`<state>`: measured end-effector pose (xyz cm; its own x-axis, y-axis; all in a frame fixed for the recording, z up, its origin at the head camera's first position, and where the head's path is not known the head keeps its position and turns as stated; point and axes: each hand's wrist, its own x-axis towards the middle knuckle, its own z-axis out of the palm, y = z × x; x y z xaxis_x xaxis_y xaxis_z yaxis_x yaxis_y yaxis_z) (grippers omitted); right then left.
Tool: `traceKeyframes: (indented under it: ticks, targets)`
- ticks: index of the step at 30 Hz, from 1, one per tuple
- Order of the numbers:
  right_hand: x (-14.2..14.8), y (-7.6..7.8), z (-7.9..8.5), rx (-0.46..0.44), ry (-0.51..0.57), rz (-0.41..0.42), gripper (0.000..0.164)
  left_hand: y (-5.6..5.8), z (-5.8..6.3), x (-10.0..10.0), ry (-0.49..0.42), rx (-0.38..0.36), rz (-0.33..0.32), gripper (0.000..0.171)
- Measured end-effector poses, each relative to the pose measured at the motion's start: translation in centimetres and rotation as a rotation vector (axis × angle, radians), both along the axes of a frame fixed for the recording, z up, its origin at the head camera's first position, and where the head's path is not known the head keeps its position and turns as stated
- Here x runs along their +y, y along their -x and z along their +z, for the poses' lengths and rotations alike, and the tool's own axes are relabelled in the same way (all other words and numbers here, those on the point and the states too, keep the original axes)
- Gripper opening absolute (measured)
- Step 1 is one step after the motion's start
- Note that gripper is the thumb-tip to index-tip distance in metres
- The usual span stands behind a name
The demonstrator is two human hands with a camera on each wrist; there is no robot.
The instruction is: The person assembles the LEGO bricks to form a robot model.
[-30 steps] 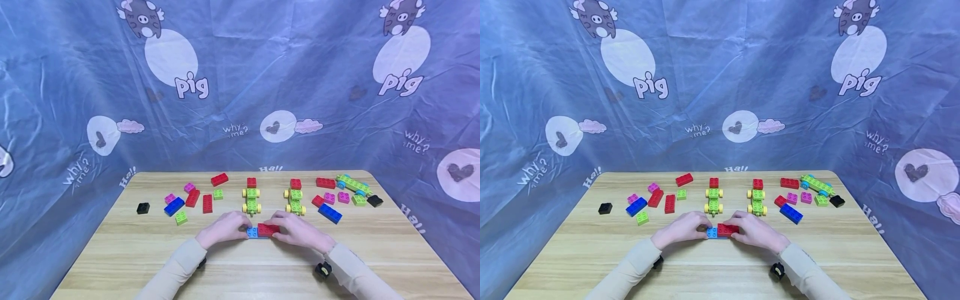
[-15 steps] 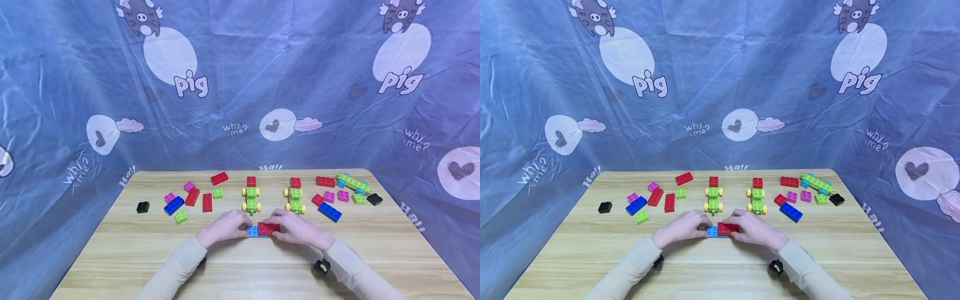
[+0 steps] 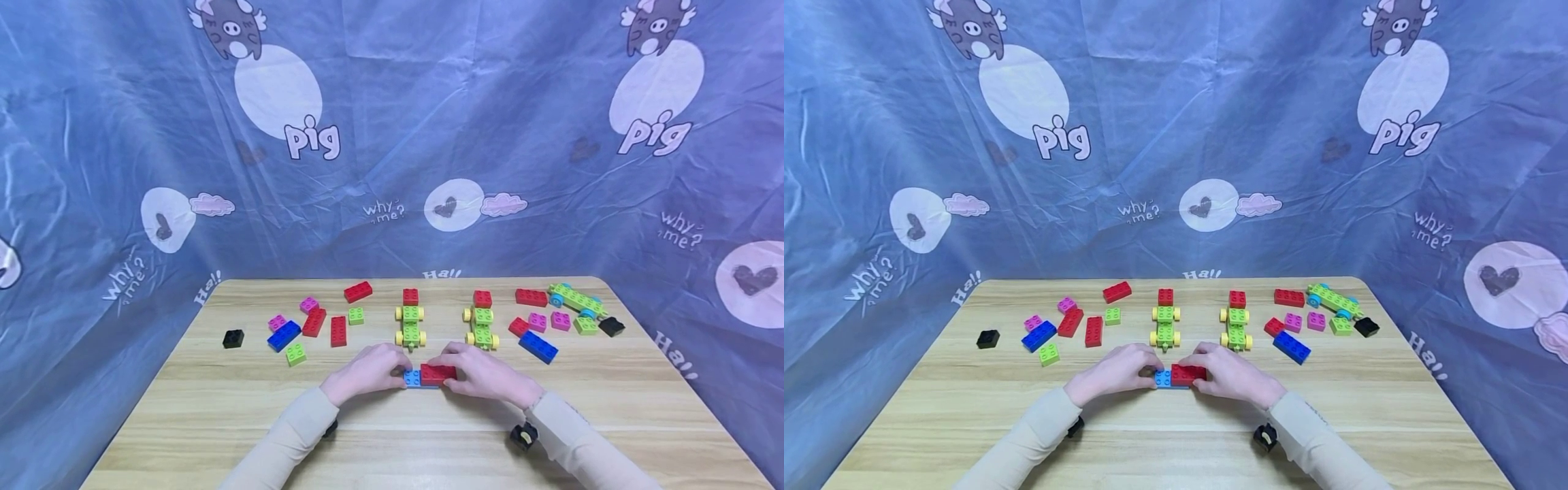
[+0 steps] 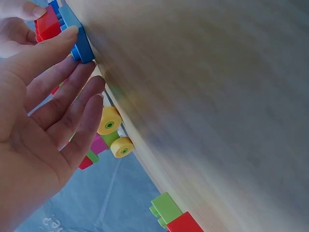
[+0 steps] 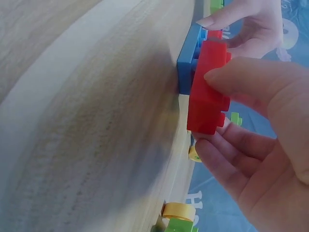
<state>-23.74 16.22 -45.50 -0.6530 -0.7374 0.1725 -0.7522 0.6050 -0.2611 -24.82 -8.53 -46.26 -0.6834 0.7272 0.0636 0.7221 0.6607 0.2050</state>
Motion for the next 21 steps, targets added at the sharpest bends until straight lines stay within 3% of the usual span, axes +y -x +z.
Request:
traceKeyframes:
  ticks: [21]
  targets:
    - [-0.49, -0.41, 0.09, 0.042, 0.008, 0.016, 0.036, -0.08, 0.11, 0.06, 0.015, -0.011, 0.015, 0.026]
